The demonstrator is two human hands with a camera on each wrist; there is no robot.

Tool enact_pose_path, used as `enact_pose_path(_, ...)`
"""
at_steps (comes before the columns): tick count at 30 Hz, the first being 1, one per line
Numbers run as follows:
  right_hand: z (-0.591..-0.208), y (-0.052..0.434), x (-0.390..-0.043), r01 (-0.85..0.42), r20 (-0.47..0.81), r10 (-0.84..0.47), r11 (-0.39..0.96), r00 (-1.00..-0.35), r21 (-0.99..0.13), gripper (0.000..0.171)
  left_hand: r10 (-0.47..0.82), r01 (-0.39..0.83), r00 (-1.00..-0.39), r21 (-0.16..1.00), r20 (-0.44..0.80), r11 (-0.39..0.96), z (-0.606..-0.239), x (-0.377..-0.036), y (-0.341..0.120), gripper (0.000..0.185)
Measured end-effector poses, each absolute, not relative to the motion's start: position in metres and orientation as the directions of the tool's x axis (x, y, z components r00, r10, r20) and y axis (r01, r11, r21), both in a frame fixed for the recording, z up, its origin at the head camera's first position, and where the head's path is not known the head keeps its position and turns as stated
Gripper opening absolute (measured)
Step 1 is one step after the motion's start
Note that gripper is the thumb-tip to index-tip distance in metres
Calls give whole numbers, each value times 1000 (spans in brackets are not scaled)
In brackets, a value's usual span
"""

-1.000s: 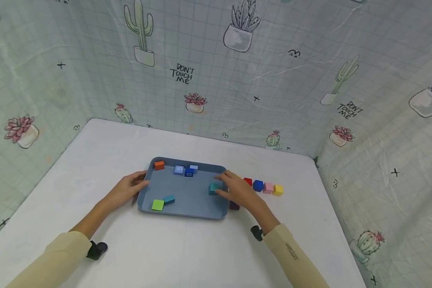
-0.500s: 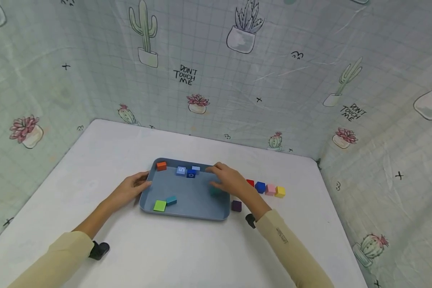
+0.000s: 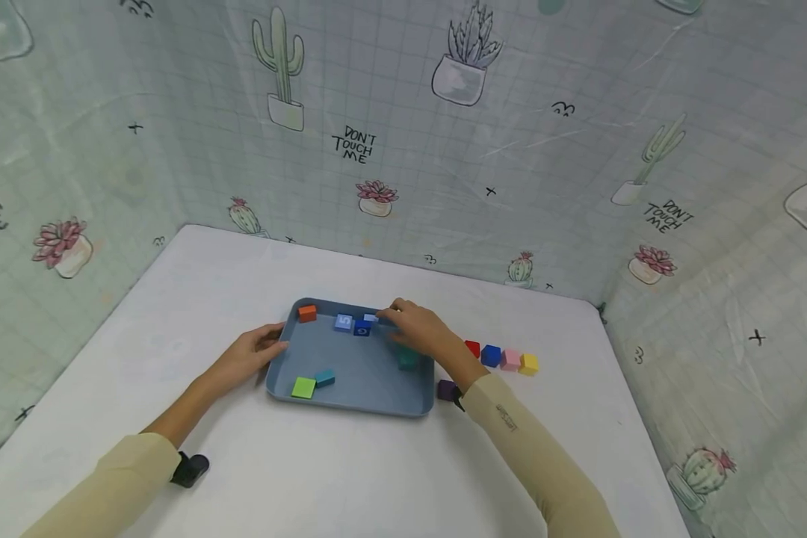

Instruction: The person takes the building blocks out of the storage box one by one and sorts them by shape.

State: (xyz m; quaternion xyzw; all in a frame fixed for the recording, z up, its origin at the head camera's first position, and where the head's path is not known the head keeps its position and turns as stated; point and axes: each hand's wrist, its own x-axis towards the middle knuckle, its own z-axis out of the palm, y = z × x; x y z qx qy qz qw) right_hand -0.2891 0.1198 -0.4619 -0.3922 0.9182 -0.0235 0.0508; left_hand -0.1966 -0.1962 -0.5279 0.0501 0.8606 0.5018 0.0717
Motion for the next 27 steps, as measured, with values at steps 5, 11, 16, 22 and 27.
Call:
enact_pose_path(5, -467, 115, -296, -718, -93, -720, 693, -687, -67, 47, 155, 2, -985, 876, -82, 482, -530, -197, -196, 61)
enact_pose_path(11, -467, 107, -298, -745, -110, -744, 666, -659, -40, 44, 160, 13, -984, 877, -73, 480, -531, -199, -196, 62)
enact_pose_path(16, -466, 103, -300, -775, -114, -767, 630, -631, 50, 43, 153, -1, -985, 875, -86, 485, -530, -198, -197, 63)
enact_pose_path(22, -470, 101, -303, -782, -119, -773, 613, -623, 115, 49, 157, 5, -984, 876, -81, 482, -532, -198, -198, 64)
enact_pose_path(27, -473, 99, -303, -788, -128, -779, 596, -614, 154, 54, 161, 15, -984, 881, -70, 473, -534, -199, -199, 64)
